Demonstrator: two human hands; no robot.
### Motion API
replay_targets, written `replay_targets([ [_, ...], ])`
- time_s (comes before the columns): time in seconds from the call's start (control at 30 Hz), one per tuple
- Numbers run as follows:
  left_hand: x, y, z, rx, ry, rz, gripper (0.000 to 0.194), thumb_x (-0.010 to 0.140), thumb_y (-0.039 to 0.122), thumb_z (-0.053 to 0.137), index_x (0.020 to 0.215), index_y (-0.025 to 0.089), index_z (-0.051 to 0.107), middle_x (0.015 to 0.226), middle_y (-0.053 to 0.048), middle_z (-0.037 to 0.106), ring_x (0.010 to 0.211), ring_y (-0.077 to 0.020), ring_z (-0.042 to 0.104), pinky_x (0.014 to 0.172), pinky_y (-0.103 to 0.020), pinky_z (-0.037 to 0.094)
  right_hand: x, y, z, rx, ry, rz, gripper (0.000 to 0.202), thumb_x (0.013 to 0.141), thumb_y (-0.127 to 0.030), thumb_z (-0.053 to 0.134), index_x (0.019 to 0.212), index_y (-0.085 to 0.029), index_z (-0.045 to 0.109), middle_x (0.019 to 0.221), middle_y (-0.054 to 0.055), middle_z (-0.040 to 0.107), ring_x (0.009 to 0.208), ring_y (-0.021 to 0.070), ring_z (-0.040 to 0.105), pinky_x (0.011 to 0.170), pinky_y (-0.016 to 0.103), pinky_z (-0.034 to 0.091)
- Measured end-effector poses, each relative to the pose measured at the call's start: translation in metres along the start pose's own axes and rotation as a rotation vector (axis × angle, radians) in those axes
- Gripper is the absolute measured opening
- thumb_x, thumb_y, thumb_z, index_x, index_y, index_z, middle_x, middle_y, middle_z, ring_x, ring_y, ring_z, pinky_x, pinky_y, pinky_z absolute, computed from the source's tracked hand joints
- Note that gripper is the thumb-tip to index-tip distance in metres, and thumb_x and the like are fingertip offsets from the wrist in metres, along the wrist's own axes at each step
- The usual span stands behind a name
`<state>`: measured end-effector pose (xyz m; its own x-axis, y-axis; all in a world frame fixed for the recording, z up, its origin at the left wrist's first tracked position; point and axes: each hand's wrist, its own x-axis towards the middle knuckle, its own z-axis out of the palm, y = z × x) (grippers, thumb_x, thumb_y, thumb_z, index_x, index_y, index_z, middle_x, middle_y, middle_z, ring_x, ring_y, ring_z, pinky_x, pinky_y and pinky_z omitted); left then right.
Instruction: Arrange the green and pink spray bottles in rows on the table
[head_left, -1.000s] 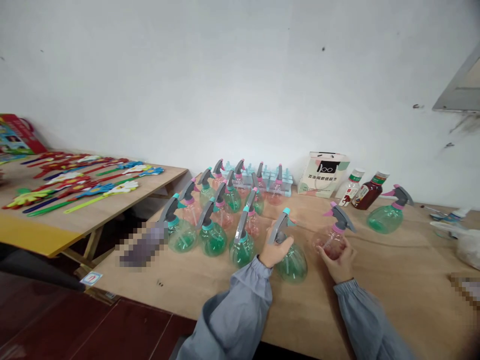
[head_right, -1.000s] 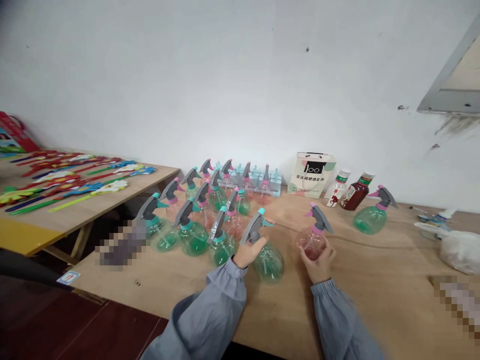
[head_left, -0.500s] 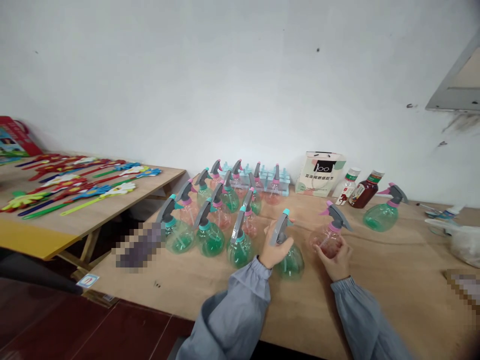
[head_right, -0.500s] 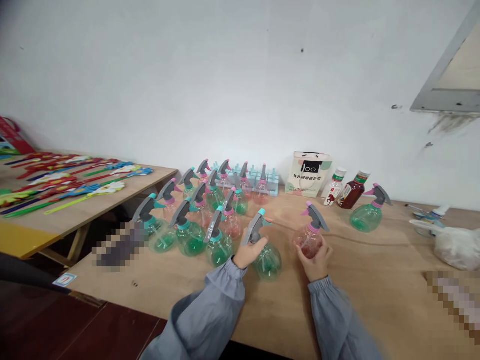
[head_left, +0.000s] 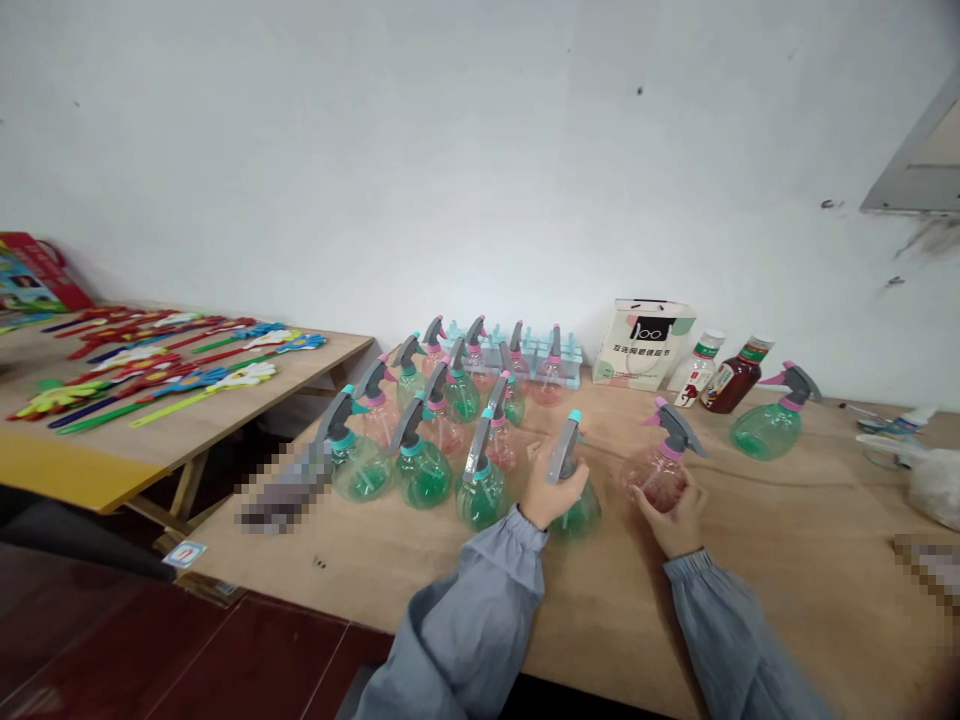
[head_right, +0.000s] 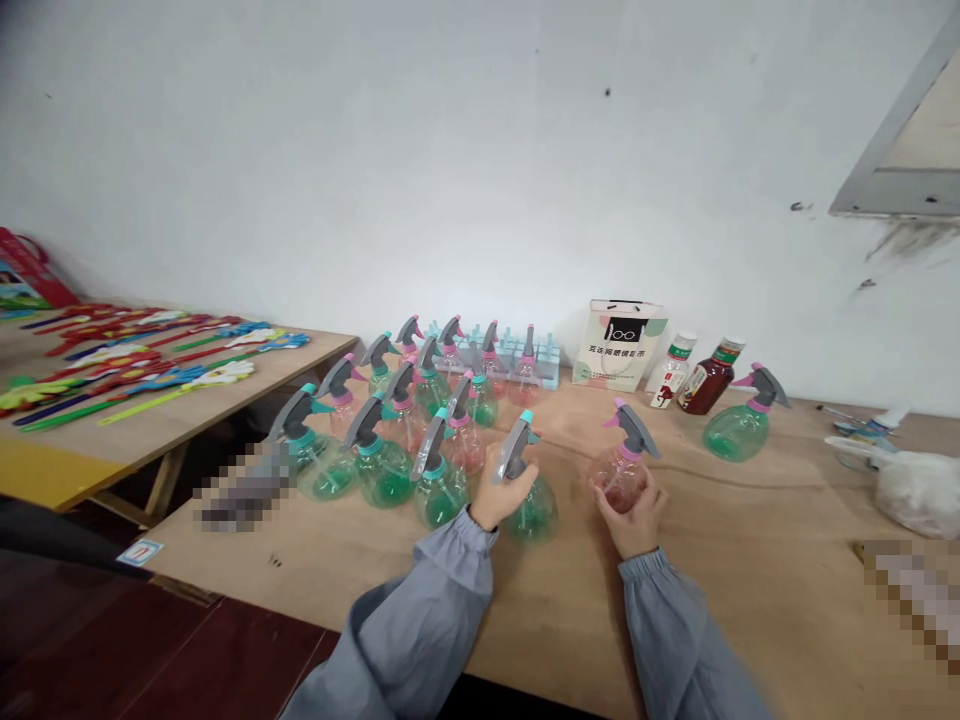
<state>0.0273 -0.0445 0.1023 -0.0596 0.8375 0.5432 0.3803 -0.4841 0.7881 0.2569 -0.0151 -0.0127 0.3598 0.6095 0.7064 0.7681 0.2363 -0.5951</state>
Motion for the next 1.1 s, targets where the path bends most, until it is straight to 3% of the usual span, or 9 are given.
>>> replay_targets([
  [0.13, 0.004, -0.003, 0.005, 0.042, 0.102, 0.029, 0.032, 0.074, 0.013, 0.061, 0.104, 0.021, 0.068, 0.082, -0.001, 0.071, 0.077, -0.0179, 0.067, 0.089, -0.039, 0.048, 0.000, 0.001, 0.000, 0.011, 0.002, 0.003, 0.098, 0.064, -0.079, 0.061, 0.131, -0.009, 0.046, 0.107, 0.014, 0.050, 0.103, 0.0319, 0.045, 0.091, 0.051, 0.045],
  [0.27, 0.004, -0.010, 0.009, 0.080, 0.115, 0.060, 0.018, 0.077, 0.020, 0.062, 0.095, 0.020, 0.066, 0.078, -0.002, 0.071, 0.075, -0.0190, 0.068, 0.084, -0.037, 0.051, 0.001, 0.002, 0.000, 0.023, -0.015, 0.007, 0.100, 0.063, -0.079, 0.062, 0.131, -0.008, 0.046, 0.107, 0.014, 0.050, 0.102, 0.0320, 0.045, 0.090, 0.052, 0.045],
  [0.43, 0.006, -0.017, 0.015, 0.135, 0.145, 0.027, 0.035, 0.078, 0.033, 0.067, 0.110, 0.019, 0.064, 0.070, 0.000, 0.068, 0.076, -0.0206, 0.068, 0.081, -0.035, 0.051, 0.001, 0.000, -0.001, 0.022, -0.019, 0.018, 0.096, 0.064, -0.077, 0.063, 0.131, -0.010, 0.047, 0.105, 0.013, 0.048, 0.101, 0.0315, 0.044, 0.090, 0.052, 0.044],
  [0.57, 0.016, -0.024, 0.024, 0.163, 0.246, 0.075, 0.050, 0.075, 0.036, 0.071, 0.120, 0.020, 0.058, 0.085, -0.003, 0.070, 0.084, -0.0206, 0.068, 0.085, -0.036, 0.050, 0.000, 0.000, -0.002, 0.025, -0.019, 0.007, 0.099, 0.065, -0.078, 0.063, 0.132, -0.008, 0.046, 0.105, 0.013, 0.048, 0.101, 0.0309, 0.045, 0.091, 0.051, 0.044],
  [0.7, 0.034, -0.032, 0.033, 0.258, 0.348, 0.122, 0.029, 0.073, 0.026, 0.068, 0.101, 0.019, 0.061, 0.087, -0.004, 0.067, 0.084, -0.0199, 0.066, 0.084, -0.035, 0.046, 0.000, 0.005, 0.000, 0.020, -0.004, -0.001, 0.102, 0.064, -0.080, 0.063, 0.133, -0.006, 0.046, 0.104, 0.014, 0.047, 0.101, 0.0313, 0.045, 0.091, 0.052, 0.045],
  [0.8, 0.048, -0.038, 0.036, 0.382, 0.338, 0.135, 0.021, 0.076, 0.023, 0.064, 0.097, 0.018, 0.063, 0.088, -0.006, 0.066, 0.090, -0.0228, 0.064, 0.085, -0.036, 0.042, -0.001, 0.006, 0.001, 0.026, -0.007, -0.001, 0.101, 0.064, -0.080, 0.063, 0.134, -0.008, 0.045, 0.106, 0.014, 0.048, 0.102, 0.0317, 0.046, 0.091, 0.052, 0.045],
  [0.93, 0.064, -0.047, 0.042, 0.454, 0.366, 0.048, 0.028, 0.091, 0.031, 0.054, 0.113, 0.018, 0.064, 0.101, -0.011, 0.067, 0.101, -0.0273, 0.062, 0.091, -0.041, 0.040, -0.002, 0.002, 0.000, 0.023, -0.016, -0.008, 0.098, 0.067, -0.078, 0.062, 0.133, -0.008, 0.046, 0.106, 0.014, 0.049, 0.101, 0.0313, 0.047, 0.089, 0.051, 0.046],
  [1.1, 0.086, -0.061, 0.055, 0.325, 0.454, -0.065, 0.043, 0.096, 0.044, 0.047, 0.126, 0.017, 0.061, 0.112, -0.015, 0.066, 0.110, -0.0295, 0.060, 0.095, -0.043, 0.042, -0.001, -0.001, -0.001, 0.023, -0.001, -0.007, 0.094, 0.067, -0.076, 0.064, 0.132, -0.010, 0.046, 0.105, 0.013, 0.048, 0.099, 0.0301, 0.048, 0.089, 0.050, 0.046],
])
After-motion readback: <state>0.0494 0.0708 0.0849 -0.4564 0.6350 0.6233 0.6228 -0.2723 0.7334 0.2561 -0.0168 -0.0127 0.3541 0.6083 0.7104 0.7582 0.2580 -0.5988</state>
